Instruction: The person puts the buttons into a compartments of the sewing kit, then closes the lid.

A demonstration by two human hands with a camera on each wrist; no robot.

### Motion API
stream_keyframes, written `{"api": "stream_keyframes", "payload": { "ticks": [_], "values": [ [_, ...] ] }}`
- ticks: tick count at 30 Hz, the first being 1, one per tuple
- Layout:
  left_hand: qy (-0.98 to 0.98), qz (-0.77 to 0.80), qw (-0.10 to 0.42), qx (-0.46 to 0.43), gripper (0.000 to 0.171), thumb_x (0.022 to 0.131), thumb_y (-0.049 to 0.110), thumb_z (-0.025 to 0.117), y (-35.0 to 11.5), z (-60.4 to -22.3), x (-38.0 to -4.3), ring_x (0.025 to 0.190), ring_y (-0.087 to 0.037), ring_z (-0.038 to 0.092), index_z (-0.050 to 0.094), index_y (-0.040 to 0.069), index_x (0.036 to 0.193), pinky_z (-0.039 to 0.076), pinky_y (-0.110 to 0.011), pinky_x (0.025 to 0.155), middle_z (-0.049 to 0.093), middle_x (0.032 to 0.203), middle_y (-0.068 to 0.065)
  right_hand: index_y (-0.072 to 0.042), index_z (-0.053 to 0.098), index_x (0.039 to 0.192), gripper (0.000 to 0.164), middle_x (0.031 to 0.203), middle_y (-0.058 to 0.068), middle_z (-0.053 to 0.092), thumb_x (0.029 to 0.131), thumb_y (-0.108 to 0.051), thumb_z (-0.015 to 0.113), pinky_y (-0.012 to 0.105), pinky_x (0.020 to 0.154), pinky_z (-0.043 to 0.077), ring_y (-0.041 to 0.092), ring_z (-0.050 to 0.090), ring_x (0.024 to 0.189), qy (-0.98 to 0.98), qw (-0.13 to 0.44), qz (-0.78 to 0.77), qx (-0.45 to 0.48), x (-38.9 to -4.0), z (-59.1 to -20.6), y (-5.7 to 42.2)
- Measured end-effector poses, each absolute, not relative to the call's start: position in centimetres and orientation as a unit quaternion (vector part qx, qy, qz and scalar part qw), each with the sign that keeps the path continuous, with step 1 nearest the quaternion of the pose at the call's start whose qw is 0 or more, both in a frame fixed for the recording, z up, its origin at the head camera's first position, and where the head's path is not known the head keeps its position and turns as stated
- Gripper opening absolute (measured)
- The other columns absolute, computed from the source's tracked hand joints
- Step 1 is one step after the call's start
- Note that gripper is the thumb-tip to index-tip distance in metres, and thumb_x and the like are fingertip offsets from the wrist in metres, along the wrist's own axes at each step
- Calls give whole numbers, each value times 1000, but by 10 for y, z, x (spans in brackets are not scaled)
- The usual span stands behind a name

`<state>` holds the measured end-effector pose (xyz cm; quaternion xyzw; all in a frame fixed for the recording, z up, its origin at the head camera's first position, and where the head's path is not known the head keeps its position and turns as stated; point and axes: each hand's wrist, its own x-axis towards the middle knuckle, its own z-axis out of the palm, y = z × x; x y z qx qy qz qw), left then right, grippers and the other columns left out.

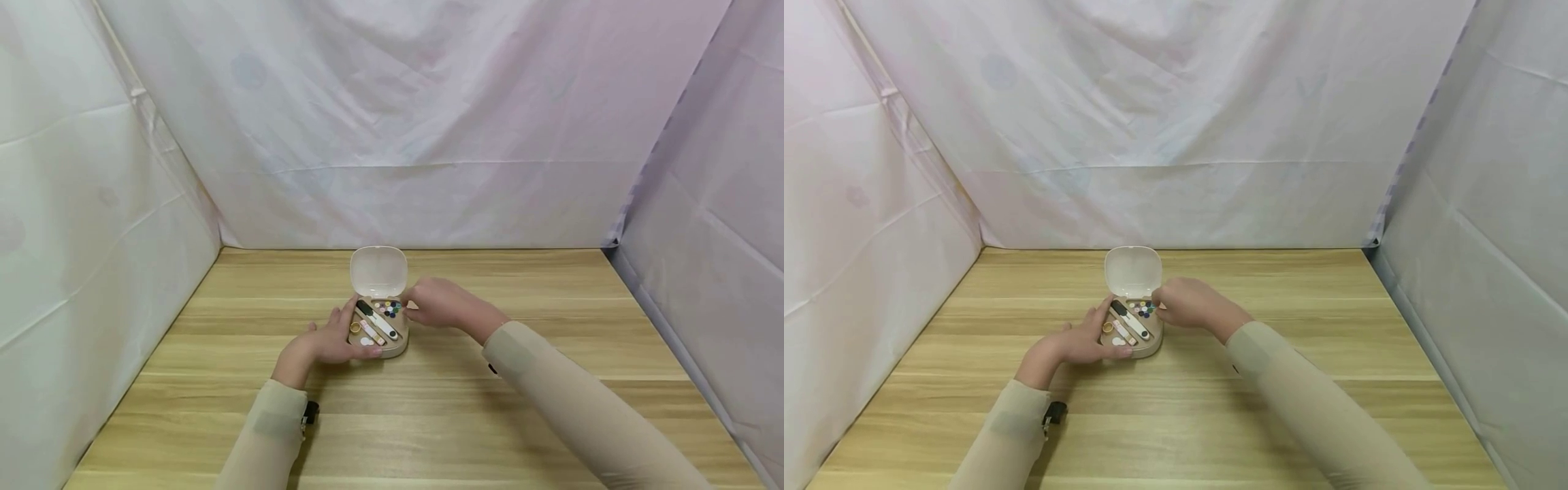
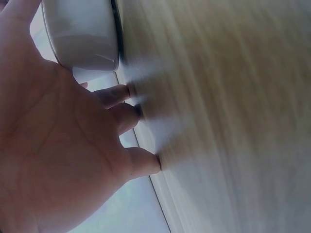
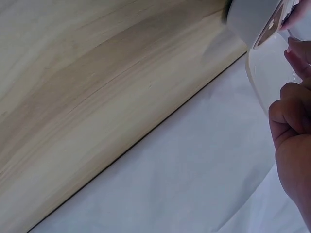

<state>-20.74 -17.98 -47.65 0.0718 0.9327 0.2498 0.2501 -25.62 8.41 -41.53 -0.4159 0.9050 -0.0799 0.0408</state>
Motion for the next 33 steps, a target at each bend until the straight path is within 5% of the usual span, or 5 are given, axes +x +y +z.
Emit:
{"api": "stream_keyframes", "payload": {
  "ticks": [24,33],
  "values": [
    [933,247,252,68,141,77,87,71,-178,-470,-203,169,-36,-4,-21,32,169,-3,-73,130,-1,179,-23,-12,84,103,13,95,1,83,98,-16,72,35,78,62,11,68,75,905,78,-84,-411,-266,-432,65],
    [932,251,251,70,140,79,85,71,-176,-468,-203,169,-38,-3,-20,31,169,-3,-75,129,0,179,-25,-11,82,95,10,80,-3,76,98,-13,73,31,65,56,7,56,63,903,71,-80,-415,-266,-434,64]
  ]
}}
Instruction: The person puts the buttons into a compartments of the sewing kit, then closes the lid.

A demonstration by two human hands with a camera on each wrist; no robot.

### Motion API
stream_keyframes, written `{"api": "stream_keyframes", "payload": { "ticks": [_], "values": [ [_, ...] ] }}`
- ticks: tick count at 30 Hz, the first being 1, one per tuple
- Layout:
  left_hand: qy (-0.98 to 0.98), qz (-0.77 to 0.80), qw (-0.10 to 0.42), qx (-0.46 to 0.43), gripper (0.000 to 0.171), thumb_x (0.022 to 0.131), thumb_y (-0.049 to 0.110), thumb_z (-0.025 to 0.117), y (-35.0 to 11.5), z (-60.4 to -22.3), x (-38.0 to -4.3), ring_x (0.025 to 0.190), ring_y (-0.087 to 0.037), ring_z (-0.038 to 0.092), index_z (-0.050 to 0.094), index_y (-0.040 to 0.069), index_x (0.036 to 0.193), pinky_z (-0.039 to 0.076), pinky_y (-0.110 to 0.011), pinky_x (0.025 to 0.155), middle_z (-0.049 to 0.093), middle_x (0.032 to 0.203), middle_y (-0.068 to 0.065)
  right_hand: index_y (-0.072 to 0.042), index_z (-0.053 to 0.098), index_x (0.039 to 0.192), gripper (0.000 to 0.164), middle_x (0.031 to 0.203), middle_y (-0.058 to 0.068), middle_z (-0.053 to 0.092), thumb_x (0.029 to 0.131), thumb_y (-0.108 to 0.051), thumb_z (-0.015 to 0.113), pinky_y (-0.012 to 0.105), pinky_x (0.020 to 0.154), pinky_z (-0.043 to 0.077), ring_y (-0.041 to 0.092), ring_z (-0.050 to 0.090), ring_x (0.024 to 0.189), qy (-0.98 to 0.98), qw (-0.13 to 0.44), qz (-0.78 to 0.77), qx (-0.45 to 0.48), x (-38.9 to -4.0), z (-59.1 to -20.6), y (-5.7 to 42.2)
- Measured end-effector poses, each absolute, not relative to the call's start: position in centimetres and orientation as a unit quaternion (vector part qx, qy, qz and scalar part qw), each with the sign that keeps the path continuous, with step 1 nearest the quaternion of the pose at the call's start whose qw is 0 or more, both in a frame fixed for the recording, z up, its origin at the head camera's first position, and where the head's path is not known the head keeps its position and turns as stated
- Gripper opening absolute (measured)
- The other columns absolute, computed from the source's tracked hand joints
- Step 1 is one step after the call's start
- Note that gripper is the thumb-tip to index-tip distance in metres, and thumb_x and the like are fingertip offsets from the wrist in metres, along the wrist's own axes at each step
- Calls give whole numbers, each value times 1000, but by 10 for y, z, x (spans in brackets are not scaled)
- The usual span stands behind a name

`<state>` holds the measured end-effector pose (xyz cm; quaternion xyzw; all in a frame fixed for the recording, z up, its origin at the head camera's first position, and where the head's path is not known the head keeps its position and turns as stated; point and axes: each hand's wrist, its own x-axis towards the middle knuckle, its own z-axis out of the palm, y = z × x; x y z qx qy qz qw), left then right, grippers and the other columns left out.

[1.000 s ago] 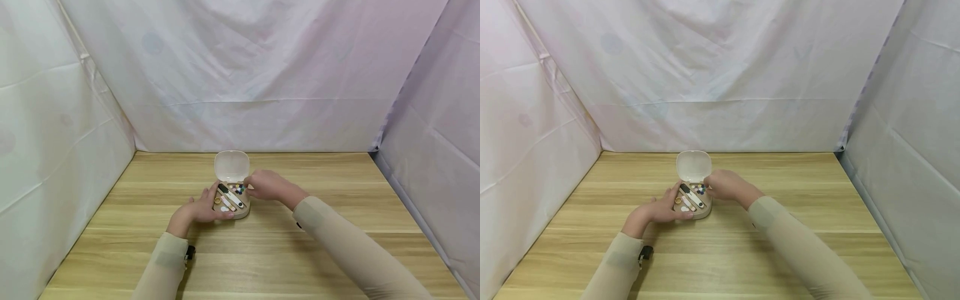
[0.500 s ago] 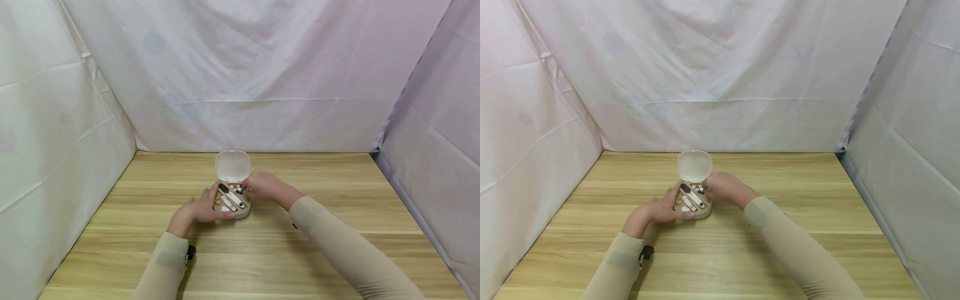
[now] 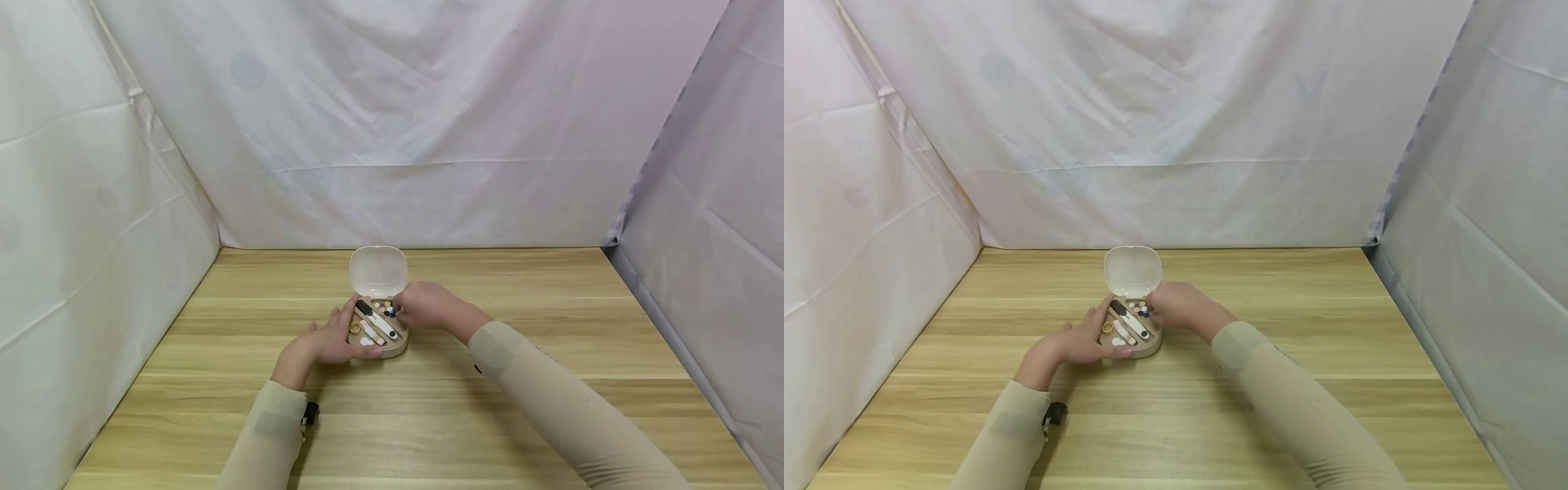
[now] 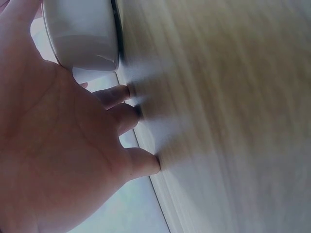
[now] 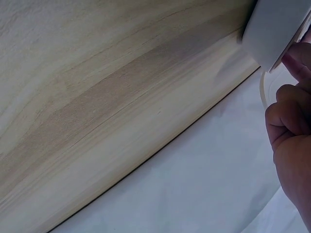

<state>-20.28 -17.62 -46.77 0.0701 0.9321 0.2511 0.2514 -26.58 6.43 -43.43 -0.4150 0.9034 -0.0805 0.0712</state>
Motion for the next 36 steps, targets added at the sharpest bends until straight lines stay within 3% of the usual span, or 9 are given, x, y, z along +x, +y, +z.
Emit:
{"api": "stream_keyframes", "payload": {
  "ticks": [7,12,18,22,25,29,33,36],
  "values": [
    [934,244,251,68,144,73,93,69,-179,-482,-210,169,-34,-4,-23,35,168,-3,-73,130,-1,180,-22,-10,81,93,10,75,-4,72,98,-13,73,29,61,52,7,53,61,904,73,-82,-413,-266,-435,64],
    [934,251,245,70,146,73,87,75,-181,-487,-212,169,-35,-3,-22,34,168,-2,-75,129,2,180,-22,-11,82,95,12,80,-3,76,99,-15,72,31,65,56,8,56,63,906,76,-81,-408,-264,-434,64],
    [935,250,239,76,147,75,80,80,-181,-484,-210,169,-36,-3,-22,33,169,0,-77,128,4,180,-20,-13,81,97,21,86,-1,78,102,-30,72,35,72,60,10,62,69,909,82,-88,-400,-261,-430,68],
    [935,250,237,79,145,76,81,79,-181,-483,-210,169,-36,-3,-21,33,169,-1,-78,127,5,180,-19,-13,75,102,36,84,-2,73,97,-49,77,39,72,57,13,62,72,916,90,-91,-382,-257,-428,74],
    [936,246,239,84,143,77,81,77,-180,-481,-210,169,-36,-4,-22,33,169,-1,-78,127,5,181,-18,-11,67,127,62,83,-4,68,89,-59,81,37,69,54,13,60,73,920,96,-90,-370,-251,-428,78],
    [934,242,246,88,143,78,84,74,-179,-476,-209,169,-38,-3,-22,31,169,-1,-78,127,3,180,-21,-10,45,155,99,77,-4,64,83,-67,82,34,63,51,13,58,69,924,113,-84,-356,-244,-430,79],
    [934,241,249,89,140,79,88,68,-179,-471,-206,168,-40,-2,-19,27,170,-2,-78,127,3,179,-24,-5,42,158,109,75,-4,63,82,-71,81,35,63,53,13,59,68,929,132,-84,-335,-239,-434,76],
    [935,241,247,85,136,81,89,64,-178,-468,-202,168,-39,-2,-18,27,170,-2,-77,128,2,179,-23,-6,48,154,105,75,-5,63,81,-74,79,35,64,53,12,59,68,935,139,-82,-316,-237,-437,74]
  ]
}}
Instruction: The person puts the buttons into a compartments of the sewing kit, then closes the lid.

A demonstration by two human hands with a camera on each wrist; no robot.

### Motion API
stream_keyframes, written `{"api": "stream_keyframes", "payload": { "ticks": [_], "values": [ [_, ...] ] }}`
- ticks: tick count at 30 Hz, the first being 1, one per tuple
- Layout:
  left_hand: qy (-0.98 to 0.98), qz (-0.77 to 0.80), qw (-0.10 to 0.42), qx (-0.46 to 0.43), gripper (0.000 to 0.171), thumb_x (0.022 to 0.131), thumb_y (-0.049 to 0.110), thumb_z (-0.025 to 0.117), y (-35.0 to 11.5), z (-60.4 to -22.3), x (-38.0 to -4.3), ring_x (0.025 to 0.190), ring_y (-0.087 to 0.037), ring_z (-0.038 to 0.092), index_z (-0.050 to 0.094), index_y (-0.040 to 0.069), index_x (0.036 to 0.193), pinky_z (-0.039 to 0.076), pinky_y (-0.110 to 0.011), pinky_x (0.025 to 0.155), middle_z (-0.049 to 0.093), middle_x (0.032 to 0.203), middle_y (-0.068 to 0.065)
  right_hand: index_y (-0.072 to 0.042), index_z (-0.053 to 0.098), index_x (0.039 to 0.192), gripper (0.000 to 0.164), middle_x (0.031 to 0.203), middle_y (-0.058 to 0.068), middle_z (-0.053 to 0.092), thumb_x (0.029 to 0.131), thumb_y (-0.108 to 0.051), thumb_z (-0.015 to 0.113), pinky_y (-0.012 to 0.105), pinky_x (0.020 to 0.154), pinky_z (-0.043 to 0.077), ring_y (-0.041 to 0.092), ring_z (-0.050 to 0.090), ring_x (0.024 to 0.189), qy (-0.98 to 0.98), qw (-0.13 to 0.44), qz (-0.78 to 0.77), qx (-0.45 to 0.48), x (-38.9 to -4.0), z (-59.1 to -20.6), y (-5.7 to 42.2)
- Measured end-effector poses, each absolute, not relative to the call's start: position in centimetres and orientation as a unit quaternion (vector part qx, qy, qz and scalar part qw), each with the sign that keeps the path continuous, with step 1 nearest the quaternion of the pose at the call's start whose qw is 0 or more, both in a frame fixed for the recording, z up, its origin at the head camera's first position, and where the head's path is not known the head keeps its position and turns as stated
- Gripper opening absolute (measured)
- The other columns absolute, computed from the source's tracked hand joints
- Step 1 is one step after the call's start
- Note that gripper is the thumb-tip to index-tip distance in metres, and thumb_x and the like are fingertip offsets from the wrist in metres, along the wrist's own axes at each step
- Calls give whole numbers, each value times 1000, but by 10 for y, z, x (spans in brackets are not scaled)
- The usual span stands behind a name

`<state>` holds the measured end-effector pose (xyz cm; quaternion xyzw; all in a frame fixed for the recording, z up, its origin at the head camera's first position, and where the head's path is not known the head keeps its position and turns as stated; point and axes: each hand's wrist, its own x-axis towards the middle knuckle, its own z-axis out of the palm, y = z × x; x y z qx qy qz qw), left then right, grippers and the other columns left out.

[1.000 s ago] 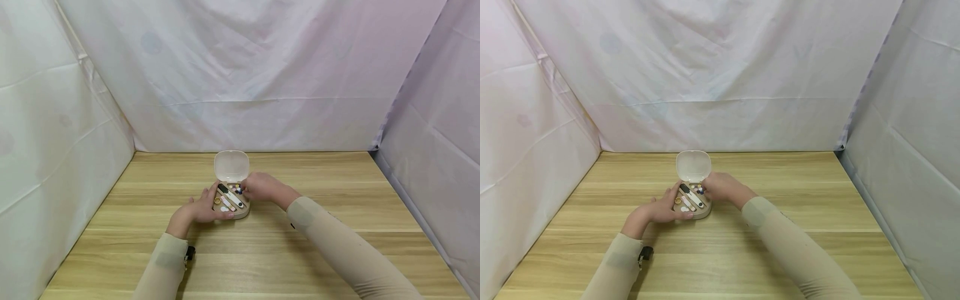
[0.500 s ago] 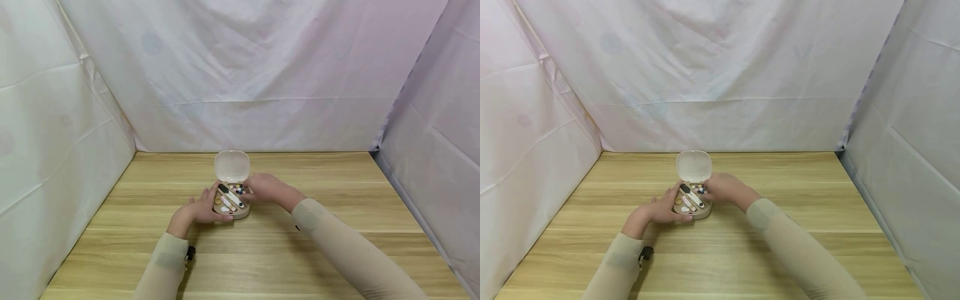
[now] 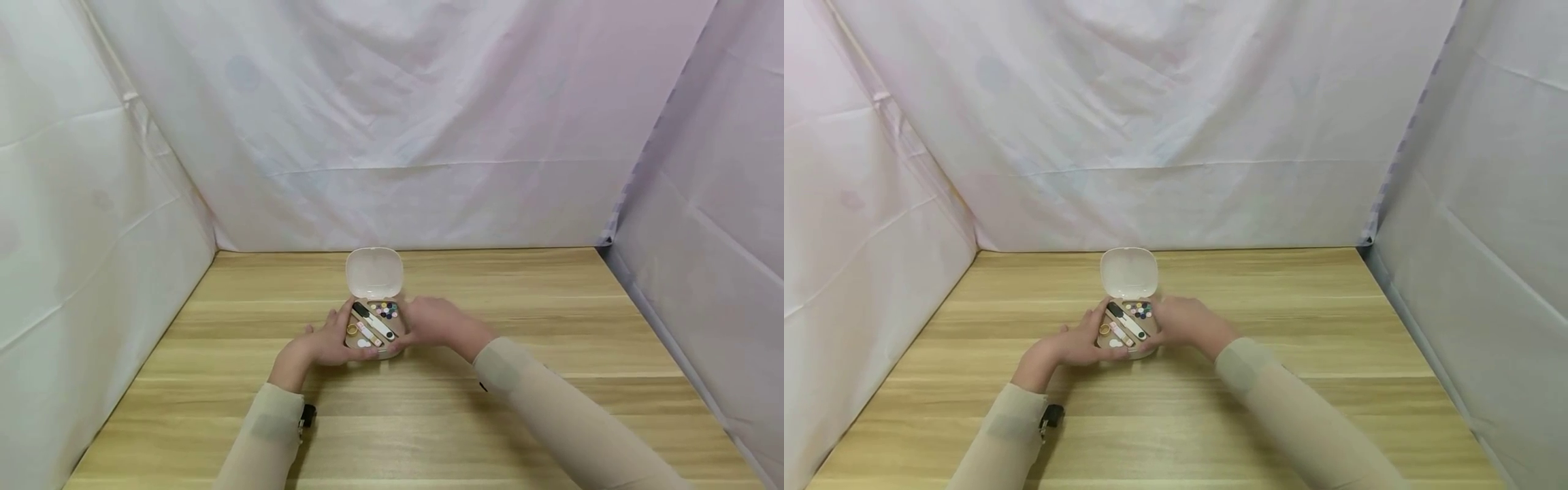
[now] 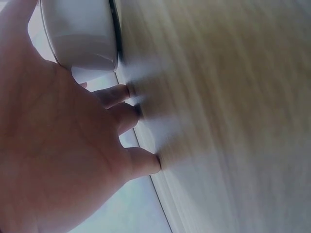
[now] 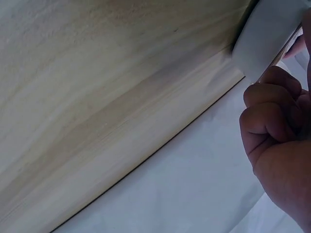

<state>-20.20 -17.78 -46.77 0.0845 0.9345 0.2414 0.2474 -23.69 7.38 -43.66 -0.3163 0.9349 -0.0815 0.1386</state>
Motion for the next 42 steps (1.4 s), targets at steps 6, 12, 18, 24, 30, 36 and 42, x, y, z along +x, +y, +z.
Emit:
{"api": "stream_keyframes", "payload": {
  "ticks": [6,12,18,24,30,36,42],
  "values": [
    [942,238,223,76,137,81,87,67,-175,-462,-193,167,-44,6,-11,20,172,2,-80,126,10,178,-27,-7,45,161,108,114,12,77,79,-65,86,39,80,58,18,66,88,942,173,-142,-251,-231,-437,68],
    [954,212,203,68,134,83,87,64,-169,-461,-188,167,-44,13,-6,16,173,6,-83,124,17,177,-25,-28,42,164,108,167,14,47,73,-50,96,56,123,42,31,52,148,934,206,-262,-126,-220,-439,68],
    [964,174,187,71,135,79,94,58,-156,-461,-187,166,-46,13,-3,20,173,5,-86,121,17,178,-24,-36,44,162,107,167,14,47,70,-50,98,62,120,42,36,49,151,937,197,-279,-68,-211,-438,78],
    [967,156,191,69,137,74,100,56,-139,-468,-184,167,-44,6,-4,25,173,2,-86,121,13,179,-22,-35,43,163,108,168,13,46,71,-48,98,60,121,43,37,47,153,936,195,-290,-51,-197,-439,95],
    [969,148,185,73,135,75,97,60,-117,-456,-175,167,-43,8,5,24,174,3,-85,122,17,179,-20,-34,43,163,109,166,16,47,70,-55,97,62,112,49,40,52,148,949,187,-251,-44,-188,-440,112],
    [971,144,178,66,131,77,93,63,-101,-450,-167,168,-43,8,7,25,174,5,-84,123,18,179,-19,-35,43,163,106,163,17,51,73,-52,95,67,109,49,43,53,146,950,184,-249,-38,-180,-437,125],
    [968,165,175,67,135,72,96,64,-90,-453,-161,167,-45,7,8,26,174,2,-85,122,19,178,-20,-29,43,164,107,162,20,51,74,-51,95,68,108,49,46,54,145,946,178,-266,-52,-171,-438,138]
  ]
}}
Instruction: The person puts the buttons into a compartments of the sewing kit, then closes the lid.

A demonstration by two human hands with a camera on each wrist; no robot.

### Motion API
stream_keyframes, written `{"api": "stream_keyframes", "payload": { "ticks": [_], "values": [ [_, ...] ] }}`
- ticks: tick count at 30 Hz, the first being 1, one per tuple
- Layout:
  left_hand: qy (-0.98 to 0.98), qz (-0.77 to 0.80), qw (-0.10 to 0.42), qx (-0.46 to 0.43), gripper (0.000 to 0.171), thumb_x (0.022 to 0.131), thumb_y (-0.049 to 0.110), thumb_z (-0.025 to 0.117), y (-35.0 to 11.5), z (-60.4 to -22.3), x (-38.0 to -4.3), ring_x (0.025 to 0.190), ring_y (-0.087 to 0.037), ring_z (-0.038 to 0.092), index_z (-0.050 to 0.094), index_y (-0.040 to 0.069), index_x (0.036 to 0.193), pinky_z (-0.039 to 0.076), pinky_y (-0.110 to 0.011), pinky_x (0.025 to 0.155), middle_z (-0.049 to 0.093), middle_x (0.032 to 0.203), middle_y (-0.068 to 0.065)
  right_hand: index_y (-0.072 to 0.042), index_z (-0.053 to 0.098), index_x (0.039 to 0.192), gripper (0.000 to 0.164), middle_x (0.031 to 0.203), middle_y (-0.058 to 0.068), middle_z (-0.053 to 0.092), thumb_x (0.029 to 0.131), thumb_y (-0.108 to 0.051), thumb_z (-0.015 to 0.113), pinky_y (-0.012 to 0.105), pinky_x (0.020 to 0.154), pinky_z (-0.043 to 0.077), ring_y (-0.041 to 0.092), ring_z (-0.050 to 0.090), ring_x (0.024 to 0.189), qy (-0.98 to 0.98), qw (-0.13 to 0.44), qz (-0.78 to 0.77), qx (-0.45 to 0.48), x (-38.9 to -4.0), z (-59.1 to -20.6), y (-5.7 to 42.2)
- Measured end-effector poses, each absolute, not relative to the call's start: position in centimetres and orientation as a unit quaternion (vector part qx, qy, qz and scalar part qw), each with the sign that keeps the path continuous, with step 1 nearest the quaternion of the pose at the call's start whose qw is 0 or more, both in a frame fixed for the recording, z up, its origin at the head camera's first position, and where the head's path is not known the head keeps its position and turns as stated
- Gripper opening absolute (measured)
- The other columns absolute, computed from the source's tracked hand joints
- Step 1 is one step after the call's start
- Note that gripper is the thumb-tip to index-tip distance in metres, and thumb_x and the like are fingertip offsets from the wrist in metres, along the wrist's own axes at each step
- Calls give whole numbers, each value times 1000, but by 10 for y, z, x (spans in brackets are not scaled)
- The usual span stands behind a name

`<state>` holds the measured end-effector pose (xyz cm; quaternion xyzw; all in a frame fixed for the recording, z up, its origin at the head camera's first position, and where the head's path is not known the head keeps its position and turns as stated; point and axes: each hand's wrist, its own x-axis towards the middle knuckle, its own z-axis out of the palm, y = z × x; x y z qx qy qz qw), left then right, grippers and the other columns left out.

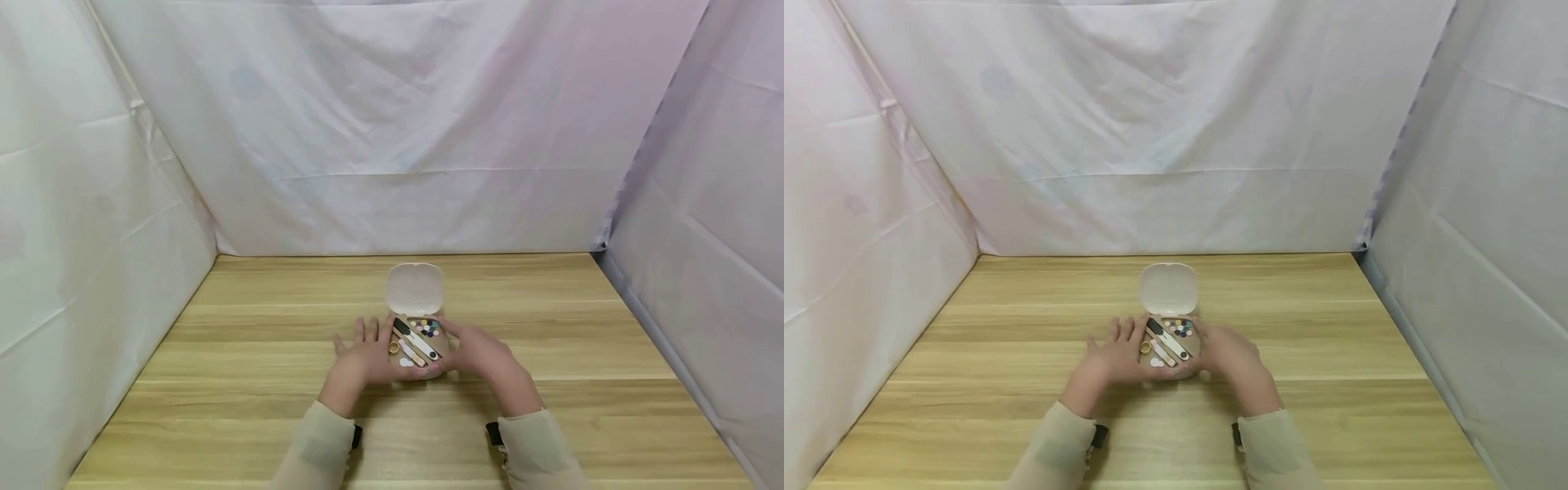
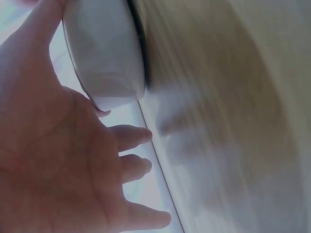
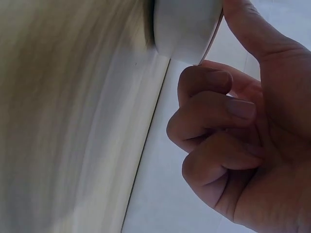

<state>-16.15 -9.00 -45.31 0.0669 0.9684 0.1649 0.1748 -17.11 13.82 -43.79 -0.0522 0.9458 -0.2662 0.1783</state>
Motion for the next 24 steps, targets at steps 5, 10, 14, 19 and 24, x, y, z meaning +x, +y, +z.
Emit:
{"api": "stream_keyframes", "payload": {
  "ticks": [5,10,14,19,24],
  "values": [
    [967,170,178,57,134,73,92,69,-84,-451,-160,168,-42,6,10,26,173,2,-82,124,20,179,-16,-24,42,165,107,162,23,50,76,-48,95,68,114,45,49,51,147,936,174,-298,-68,-168,-441,146],
    [968,172,176,55,132,74,88,72,-82,-453,-161,167,-44,8,13,24,173,5,-84,123,22,178,-17,-22,40,166,107,165,23,46,77,-45,94,68,118,41,50,46,150,927,184,-319,-64,-169,-444,148],
    [968,175,172,56,132,74,87,74,-83,-453,-161,167,-45,9,14,25,173,5,-85,123,23,178,-17,-21,38,167,108,165,26,44,78,-43,95,69,119,40,51,44,150,923,188,-329,-68,-168,-445,149],
    [967,179,171,55,131,74,87,74,-84,-452,-162,167,-45,10,14,26,173,6,-85,122,24,178,-17,-20,36,167,109,164,27,45,78,-43,95,68,119,41,51,45,150,918,187,-340,-76,-168,-446,149],
    [965,191,168,56,131,74,85,76,-85,-453,-161,166,-46,12,15,25,173,7,-86,122,26,177,-18,-22,36,168,108,164,27,45,79,-45,94,67,119,41,50,46,150,919,186,-340,-78,-170,-447,150]
  ]
}}
